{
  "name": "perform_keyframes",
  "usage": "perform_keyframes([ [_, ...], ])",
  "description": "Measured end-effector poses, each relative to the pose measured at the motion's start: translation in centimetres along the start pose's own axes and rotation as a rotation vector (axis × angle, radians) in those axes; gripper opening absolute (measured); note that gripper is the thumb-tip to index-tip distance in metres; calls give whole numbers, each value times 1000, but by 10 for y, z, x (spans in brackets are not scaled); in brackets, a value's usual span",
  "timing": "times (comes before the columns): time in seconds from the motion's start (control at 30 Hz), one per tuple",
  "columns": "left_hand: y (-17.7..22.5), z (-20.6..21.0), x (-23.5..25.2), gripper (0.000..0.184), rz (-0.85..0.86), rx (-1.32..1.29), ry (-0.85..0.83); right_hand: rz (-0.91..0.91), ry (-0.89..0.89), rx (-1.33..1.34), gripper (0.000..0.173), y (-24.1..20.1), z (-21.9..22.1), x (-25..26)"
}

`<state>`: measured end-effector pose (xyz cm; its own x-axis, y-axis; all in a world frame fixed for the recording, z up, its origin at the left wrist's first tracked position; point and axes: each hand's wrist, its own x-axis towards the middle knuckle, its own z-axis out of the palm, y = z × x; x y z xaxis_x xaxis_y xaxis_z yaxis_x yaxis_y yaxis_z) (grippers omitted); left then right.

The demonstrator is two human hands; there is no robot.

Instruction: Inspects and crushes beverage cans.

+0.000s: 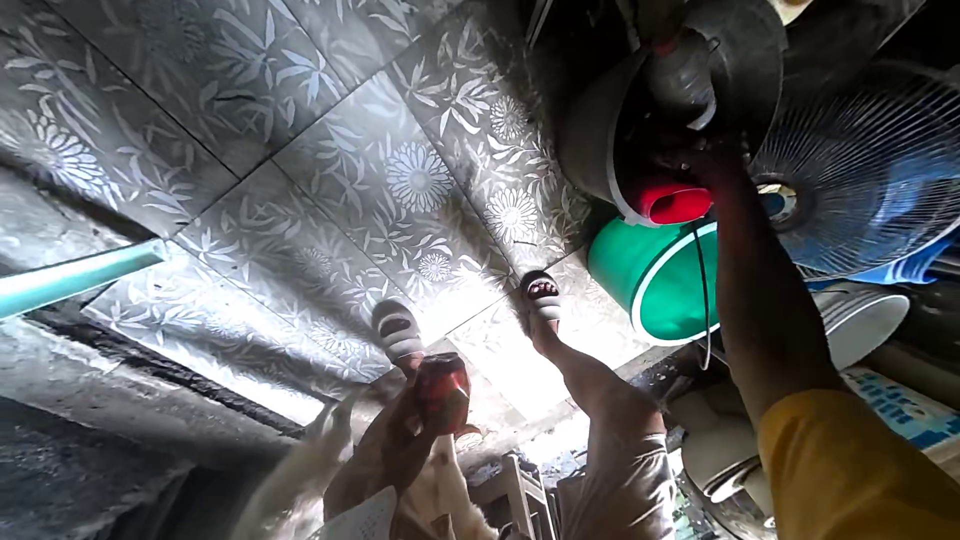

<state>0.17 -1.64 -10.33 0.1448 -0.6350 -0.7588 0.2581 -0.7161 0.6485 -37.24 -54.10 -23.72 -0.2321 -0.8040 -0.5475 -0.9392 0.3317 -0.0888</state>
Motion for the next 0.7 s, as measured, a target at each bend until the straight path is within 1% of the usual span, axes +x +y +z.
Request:
perform_keyframes([
  [0.03,10,-3,-2,55,6,34,5,-7,65,27,109,-1,-4,-11],
  [0.07,23,-5,-2,53,31,59,17,-43,116,53,112,-2,-10,-25],
  [0.1,40,-4,-2,50,53,68,45,-110,151,68,105,-6,-19,-44],
  [0.13,57,-3,-2,46,63,55,82,-178,182,40,90,-14,-28,-65],
  [0.17,77,-2,-4,42,30,43,134,-221,212,-19,76,-26,-34,-89],
  [0.2,93,-4,-10,41,-14,54,171,-266,232,-43,69,-37,-35,-118],
  [0.23,108,-5,-17,41,-57,69,194,-323,235,12,69,-44,-35,-154],
  [0.27,121,-7,-23,41,-82,76,206,-416,210,141,70,-46,-36,-193],
  [0.3,131,-10,-26,40,-67,70,204,-518,146,288,70,-52,-41,-229],
  [0.33,137,-14,-30,38,-25,42,199,-605,29,445,67,-60,-48,-266],
  [0.4,143,-18,-49,35,80,-41,182,-687,-217,667,76,-67,-58,-326],
  [0.47,158,-20,-71,35,123,-104,194,-640,-439,838,83,-83,-71,-380],
  [0.53,183,-19,-88,38,149,-185,213,-525,-582,961,74,-98,-88,-436],
  [0.6,209,-17,-107,35,185,-236,234,-419,-740,1121,69,-104,-99,-478],
  [0.63,223,-17,-117,32,213,-263,233,-393,-806,1194,69,-105,-105,-494],
  [0.7,250,-18,-140,29,263,-334,213,-378,-861,1291,60,-115,-126,-527],
])
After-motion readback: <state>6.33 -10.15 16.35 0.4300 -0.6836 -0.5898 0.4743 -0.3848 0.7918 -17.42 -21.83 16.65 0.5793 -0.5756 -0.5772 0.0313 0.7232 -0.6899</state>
